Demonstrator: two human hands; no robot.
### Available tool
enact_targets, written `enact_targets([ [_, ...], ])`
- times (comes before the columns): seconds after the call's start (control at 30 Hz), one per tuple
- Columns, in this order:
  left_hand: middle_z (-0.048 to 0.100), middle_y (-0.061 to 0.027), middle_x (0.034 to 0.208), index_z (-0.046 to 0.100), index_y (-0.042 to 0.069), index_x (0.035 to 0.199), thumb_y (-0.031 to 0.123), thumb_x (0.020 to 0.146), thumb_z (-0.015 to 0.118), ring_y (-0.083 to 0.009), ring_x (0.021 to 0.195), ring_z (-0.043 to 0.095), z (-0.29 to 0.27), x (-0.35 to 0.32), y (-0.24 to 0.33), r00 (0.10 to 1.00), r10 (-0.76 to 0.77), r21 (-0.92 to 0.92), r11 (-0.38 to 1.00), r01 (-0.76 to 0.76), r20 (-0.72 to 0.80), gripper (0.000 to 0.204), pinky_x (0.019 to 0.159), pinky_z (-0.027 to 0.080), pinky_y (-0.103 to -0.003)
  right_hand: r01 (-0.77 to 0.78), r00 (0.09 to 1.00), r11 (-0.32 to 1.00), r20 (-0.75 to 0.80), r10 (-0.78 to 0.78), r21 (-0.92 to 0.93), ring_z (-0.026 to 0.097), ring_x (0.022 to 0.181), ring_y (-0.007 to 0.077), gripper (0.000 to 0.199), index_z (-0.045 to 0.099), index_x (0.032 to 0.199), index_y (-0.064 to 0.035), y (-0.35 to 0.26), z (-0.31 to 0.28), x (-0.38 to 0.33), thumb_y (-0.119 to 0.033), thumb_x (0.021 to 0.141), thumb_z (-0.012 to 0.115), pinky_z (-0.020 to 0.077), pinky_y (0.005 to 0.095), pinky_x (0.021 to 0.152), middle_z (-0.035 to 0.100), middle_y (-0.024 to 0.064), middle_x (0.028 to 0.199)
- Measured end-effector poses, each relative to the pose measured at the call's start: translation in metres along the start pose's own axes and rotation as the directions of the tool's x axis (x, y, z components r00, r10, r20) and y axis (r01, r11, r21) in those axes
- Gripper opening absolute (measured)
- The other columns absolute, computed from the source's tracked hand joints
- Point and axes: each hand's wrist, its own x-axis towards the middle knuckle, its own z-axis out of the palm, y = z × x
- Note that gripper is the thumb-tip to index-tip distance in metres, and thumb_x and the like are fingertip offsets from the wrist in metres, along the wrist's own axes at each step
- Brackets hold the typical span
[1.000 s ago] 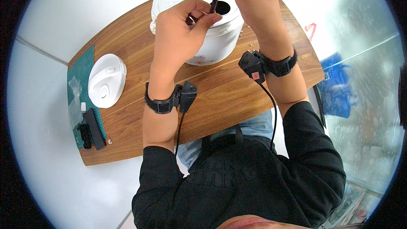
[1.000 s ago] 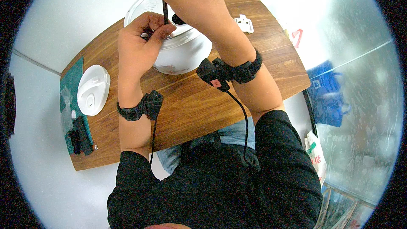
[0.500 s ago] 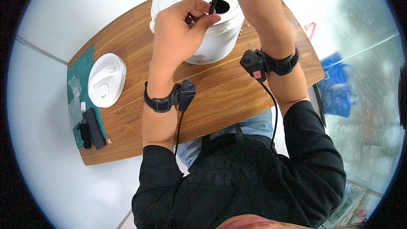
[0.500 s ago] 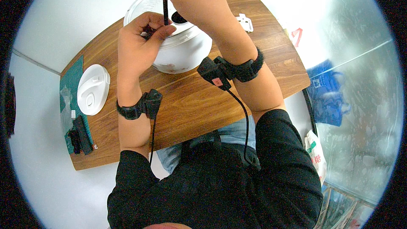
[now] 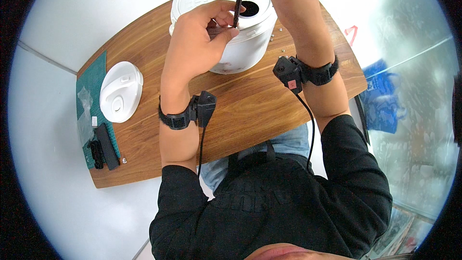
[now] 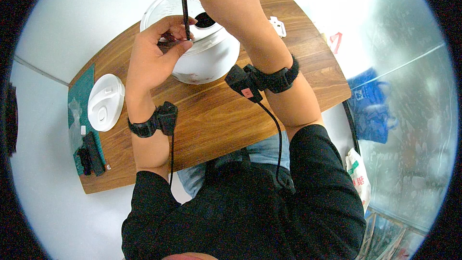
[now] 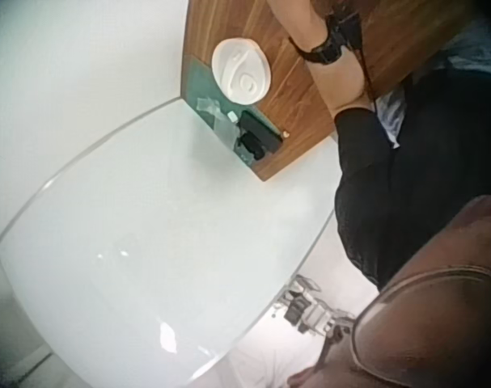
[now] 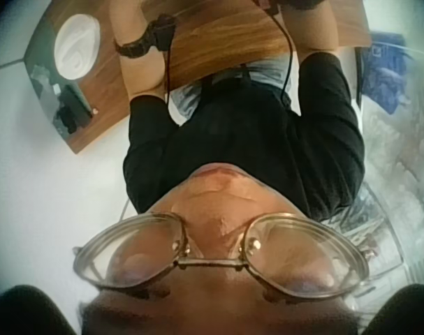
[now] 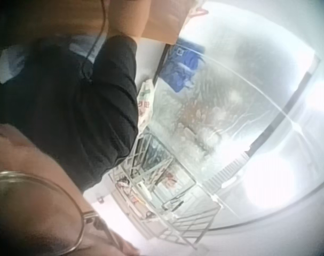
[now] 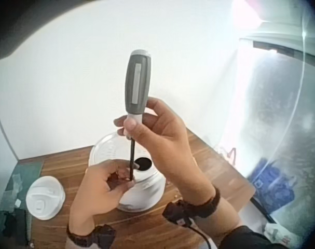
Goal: The person disassembles a white rice cooker by removing the lid, detaching a front panel, and unscrewing multiple screws from the base with a screwdriver. They then wipe the exterior with a blue cloth.
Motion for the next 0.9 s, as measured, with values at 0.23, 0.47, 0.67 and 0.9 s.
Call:
enact_targets([
  [0.23, 0.072, -0.0037, 0.089, 0.072, 0.002, 0.105, -0.007, 0.08, 0.076, -0.0111, 0.079, 0.064, 0.003, 0.0, 0.012, 0.993, -0.118, -0.007, 0.993, 0.118, -0.008, 0.027, 0.075, 0.053, -0.027, 0.082, 0.996, 0.976, 0.048, -0.074, -0.202, 0.063, 0.088, 0.0084, 0.036, 0.061, 0.124, 0.002, 0.012, -0.016, 0.006, -0.016, 0.096, 0.075, 0.0551, 0.025, 0.08, 0.067, 0.0016, 0.095],
  [0.47, 0.071, -0.0042, 0.08, 0.076, 0.007, 0.106, -0.001, 0.081, 0.081, -0.0139, 0.075, 0.07, 0.006, 0.0, 0.013, 0.993, -0.098, 0.046, 0.994, 0.101, -0.072, 0.027, 0.07, 0.057, -0.028, 0.105, 0.993, 0.994, 0.062, -0.103, -0.028, 0.067, 0.093, 0.0127, 0.035, 0.059, 0.128, 0.0036, 0.015, -0.019, 0.008, -0.01, 0.098, 0.071, 0.0558, 0.0285, 0.084, 0.071, 0.0083, 0.102],
  [0.67, 0.072, -0.0046, 0.08, 0.076, 0.006, 0.106, 0.001, 0.08, 0.082, -0.0146, 0.074, 0.07, 0.006, 0.0, 0.011, 0.992, -0.09, 0.043, 0.995, 0.094, -0.083, 0.026, 0.07, 0.057, -0.027, 0.048, 0.997, 0.998, 0.058, -0.05, 0.037, 0.069, 0.097, 0.0174, 0.043, 0.051, 0.138, 0.0048, 0.001, -0.011, 0.003, -0.01, 0.1, 0.066, 0.0551, 0.0327, 0.09, 0.072, 0.0144, 0.109],
  [0.9, 0.072, -0.0068, 0.083, 0.078, 0.005, 0.101, 0.005, 0.081, 0.082, -0.015, 0.073, 0.068, 0.007, -0.001, 0.008, 0.995, -0.079, 0.064, 0.994, 0.084, -0.067, 0.021, 0.068, 0.054, -0.028, 0.12, 0.989, 0.971, 0.115, -0.098, -0.206, 0.068, 0.095, 0.0163, 0.052, 0.049, 0.14, 0.005, 0.004, -0.016, 0.008, -0.019, 0.099, 0.071, 0.055, 0.0322, 0.089, 0.071, 0.0123, 0.106],
])
